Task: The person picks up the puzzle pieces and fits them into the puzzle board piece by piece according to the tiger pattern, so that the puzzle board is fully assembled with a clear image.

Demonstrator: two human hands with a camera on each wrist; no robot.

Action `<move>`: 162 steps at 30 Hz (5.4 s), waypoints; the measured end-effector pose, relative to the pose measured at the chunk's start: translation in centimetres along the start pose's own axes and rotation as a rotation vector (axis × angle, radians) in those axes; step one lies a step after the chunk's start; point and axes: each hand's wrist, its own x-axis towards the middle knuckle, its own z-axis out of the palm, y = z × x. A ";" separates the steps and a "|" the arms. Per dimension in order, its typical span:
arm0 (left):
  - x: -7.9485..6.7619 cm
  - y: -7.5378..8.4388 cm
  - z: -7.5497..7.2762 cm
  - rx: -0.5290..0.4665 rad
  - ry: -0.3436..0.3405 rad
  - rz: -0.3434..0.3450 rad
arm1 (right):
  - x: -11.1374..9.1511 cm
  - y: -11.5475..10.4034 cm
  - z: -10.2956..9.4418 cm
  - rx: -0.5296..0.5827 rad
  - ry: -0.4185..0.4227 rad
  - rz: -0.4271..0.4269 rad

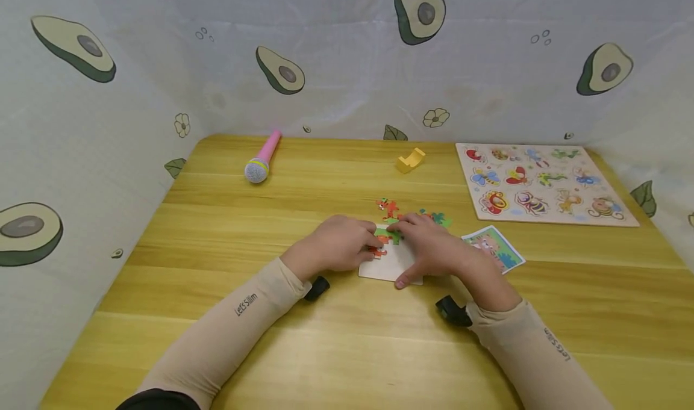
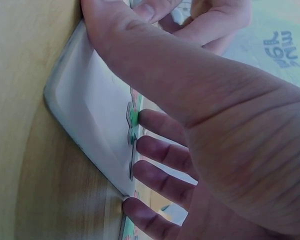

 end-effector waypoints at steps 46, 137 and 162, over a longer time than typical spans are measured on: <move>0.1 -2.2 0.4 -0.198 -0.028 -0.187 | -0.2 -0.2 -0.4 -0.003 -0.024 0.005; -0.6 -2.8 0.0 -0.217 -0.069 -0.159 | 2.0 3.3 -4.3 0.026 0.080 0.075; -0.7 -2.8 0.2 -0.233 -0.084 -0.156 | 6.7 2.7 -3.2 -0.067 0.012 0.027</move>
